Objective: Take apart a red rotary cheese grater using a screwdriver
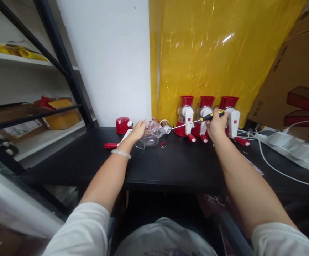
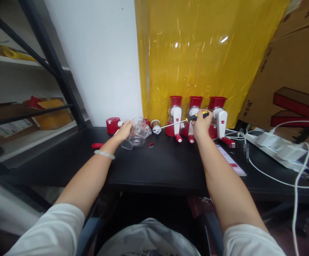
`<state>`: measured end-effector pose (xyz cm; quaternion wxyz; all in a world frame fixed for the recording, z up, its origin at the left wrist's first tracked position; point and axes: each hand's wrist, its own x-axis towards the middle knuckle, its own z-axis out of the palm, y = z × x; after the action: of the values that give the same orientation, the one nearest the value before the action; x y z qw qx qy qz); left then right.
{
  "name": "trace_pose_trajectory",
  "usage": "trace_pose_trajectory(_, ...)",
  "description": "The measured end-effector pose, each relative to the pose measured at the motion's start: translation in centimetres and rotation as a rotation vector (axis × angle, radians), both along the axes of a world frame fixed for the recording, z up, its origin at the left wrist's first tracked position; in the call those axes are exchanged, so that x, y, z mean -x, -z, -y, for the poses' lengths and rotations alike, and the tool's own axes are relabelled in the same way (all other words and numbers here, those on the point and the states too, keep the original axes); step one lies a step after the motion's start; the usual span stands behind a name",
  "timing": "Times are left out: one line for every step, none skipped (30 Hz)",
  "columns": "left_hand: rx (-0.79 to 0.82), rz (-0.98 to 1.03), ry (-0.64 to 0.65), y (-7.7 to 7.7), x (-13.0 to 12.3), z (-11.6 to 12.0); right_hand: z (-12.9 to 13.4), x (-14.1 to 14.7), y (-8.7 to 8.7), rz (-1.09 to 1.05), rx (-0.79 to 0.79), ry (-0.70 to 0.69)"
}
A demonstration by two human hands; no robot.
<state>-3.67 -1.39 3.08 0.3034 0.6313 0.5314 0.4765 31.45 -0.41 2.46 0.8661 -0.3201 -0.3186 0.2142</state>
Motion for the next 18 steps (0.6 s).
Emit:
trace_pose_trajectory(0.004, -0.015, 0.009, -0.01, -0.01, 0.04, 0.01, 0.08, 0.07, 0.014, -0.004, -0.007)
trace_pose_trajectory(0.006, -0.026, 0.019, -0.01, -0.03, 0.08, -0.02, 0.13, 0.16, 0.030, -0.009, -0.014)
trace_pose_trajectory(0.008, -0.035, 0.028, -0.01, -0.05, 0.13, -0.08, 0.17, 0.26, 0.048, -0.012, -0.021)
trace_pose_trajectory(0.008, -0.043, 0.035, -0.02, -0.07, 0.18, -0.14, 0.21, 0.35, 0.064, -0.012, -0.028)
trace_pose_trajectory(0.009, -0.053, 0.040, -0.02, -0.09, 0.23, -0.19, 0.24, 0.44, 0.077, -0.008, -0.034)
trace_pose_trajectory(0.009, -0.064, 0.044, -0.03, -0.10, 0.27, -0.22, 0.29, 0.52, 0.085, -0.003, -0.040)
trace_pose_trajectory(0.009, -0.076, 0.048, -0.04, -0.11, 0.30, -0.23, 0.34, 0.57, 0.086, 0.003, -0.046)
trace_pose_trajectory(0.010, -0.086, 0.053, -0.04, -0.10, 0.30, -0.21, 0.41, 0.60, 0.083, 0.009, -0.051)
trace_pose_trajectory(0.013, -0.092, 0.059, -0.03, -0.07, 0.27, -0.16, 0.47, 0.60, 0.081, 0.015, -0.057)
trace_pose_trajectory(0.016, -0.094, 0.065, 0.00, -0.04, 0.20, -0.10, 0.53, 0.59, 0.083, 0.018, -0.064)
trace_pose_trajectory(0.021, -0.091, 0.070, 0.05, 0.01, 0.10, -0.03, 0.57, 0.56, 0.087, 0.017, -0.071)
trace_pose_trajectory(0.027, -0.084, 0.075, 0.12, 0.06, -0.02, 0.03, 0.59, 0.52, 0.095, 0.014, -0.078)
trace_pose_trajectory(0.036, -0.075, 0.079, 0.20, 0.11, -0.16, 0.08, 0.59, 0.49, 0.105, 0.009, -0.083)
trace_pose_trajectory(0.045, -0.064, 0.084, 0.29, 0.16, -0.30, 0.11, 0.56, 0.46, 0.116, 0.002, -0.087)
trace_pose_trajectory(0.055, -0.055, 0.093, 0.39, 0.20, -0.43, 0.13, 0.50, 0.44, 0.127, -0.003, -0.088)
trace_pose_trajectory(0.065, -0.048, 0.102, 0.47, 0.24, -0.54, 0.12, 0.44, 0.43, 0.136, -0.007, -0.087)
trace_pose_trajectory(0.072, -0.044, 0.112, 0.55, 0.27, -0.62, 0.10, 0.36, 0.44, 0.145, -0.007, -0.085)
trace_pose_trajectory(0.075, -0.043, 0.121, 0.60, 0.30, -0.68, 0.07, 0.29, 0.45, 0.153, -0.004, -0.083)
